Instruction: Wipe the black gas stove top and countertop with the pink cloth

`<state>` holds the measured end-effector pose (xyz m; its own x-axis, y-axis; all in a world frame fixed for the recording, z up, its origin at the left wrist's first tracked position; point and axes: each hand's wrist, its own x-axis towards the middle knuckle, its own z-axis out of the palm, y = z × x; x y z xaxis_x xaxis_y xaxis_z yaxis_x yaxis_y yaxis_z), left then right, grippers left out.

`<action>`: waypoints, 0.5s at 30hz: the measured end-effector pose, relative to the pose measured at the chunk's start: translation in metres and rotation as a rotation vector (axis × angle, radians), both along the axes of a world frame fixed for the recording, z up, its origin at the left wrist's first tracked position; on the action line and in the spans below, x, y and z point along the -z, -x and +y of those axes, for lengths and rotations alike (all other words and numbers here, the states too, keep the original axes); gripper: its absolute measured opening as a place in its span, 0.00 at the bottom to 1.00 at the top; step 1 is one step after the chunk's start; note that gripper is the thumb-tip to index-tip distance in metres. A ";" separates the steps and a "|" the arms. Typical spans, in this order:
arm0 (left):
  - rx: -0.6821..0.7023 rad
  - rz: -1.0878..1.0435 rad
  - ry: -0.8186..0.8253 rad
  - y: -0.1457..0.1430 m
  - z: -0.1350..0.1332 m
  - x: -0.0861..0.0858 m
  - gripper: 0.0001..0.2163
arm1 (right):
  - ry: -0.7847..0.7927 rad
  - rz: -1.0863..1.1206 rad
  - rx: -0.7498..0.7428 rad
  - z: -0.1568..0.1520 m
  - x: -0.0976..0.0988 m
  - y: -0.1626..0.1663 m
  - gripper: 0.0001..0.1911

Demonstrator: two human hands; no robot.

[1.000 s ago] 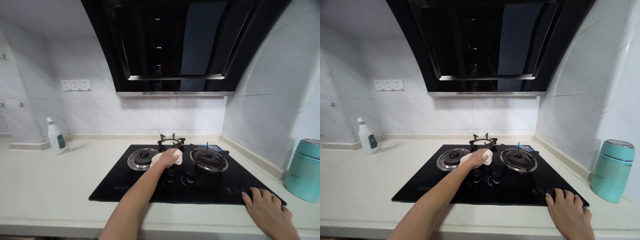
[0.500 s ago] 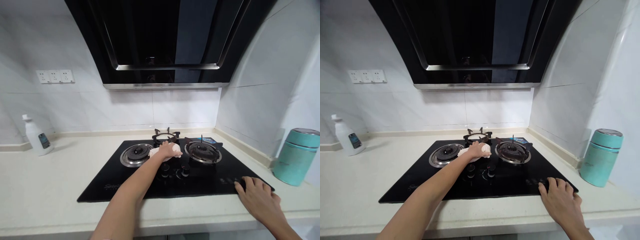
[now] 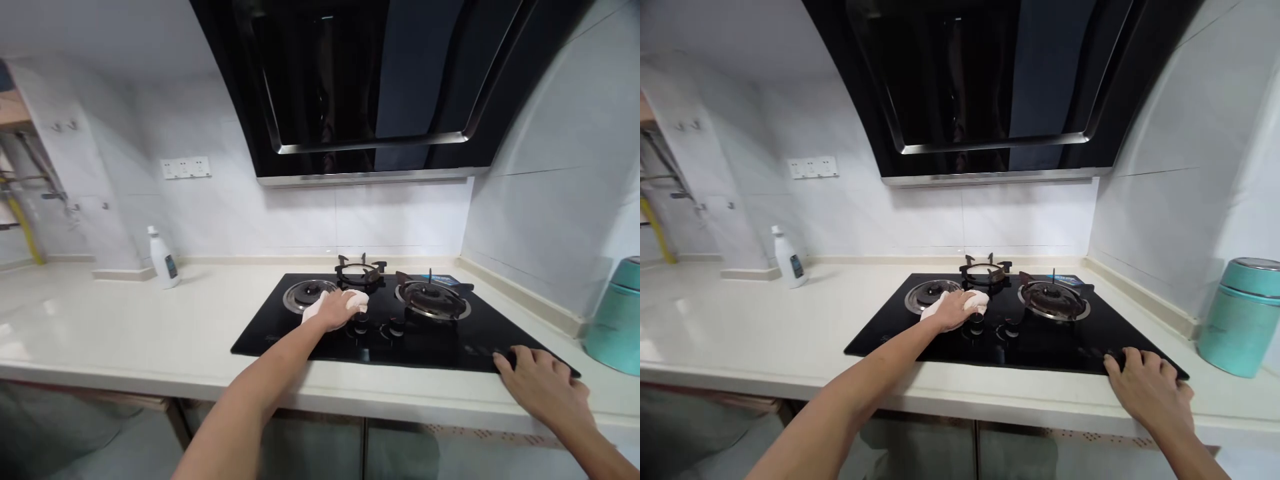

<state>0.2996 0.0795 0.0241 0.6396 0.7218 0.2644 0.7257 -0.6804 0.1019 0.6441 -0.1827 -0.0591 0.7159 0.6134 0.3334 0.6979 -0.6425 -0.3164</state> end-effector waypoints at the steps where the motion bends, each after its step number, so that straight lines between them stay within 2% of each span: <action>1: -0.014 -0.003 -0.010 0.010 -0.007 0.000 0.25 | 0.006 0.014 0.001 0.000 -0.001 0.000 0.39; 5: -0.085 -0.011 -0.029 0.055 -0.037 0.003 0.25 | 0.037 0.051 -0.002 -0.001 -0.007 0.001 0.40; 9: -0.176 -0.020 -0.031 0.113 -0.057 0.004 0.25 | 0.036 0.053 -0.010 -0.003 -0.008 0.002 0.40; 12: -0.299 -0.030 -0.039 0.164 -0.059 0.000 0.25 | 0.023 0.060 -0.008 -0.001 -0.004 0.001 0.41; 15: -0.451 -0.047 -0.037 0.210 -0.051 -0.005 0.25 | -0.001 0.046 -0.012 0.002 0.000 0.001 0.41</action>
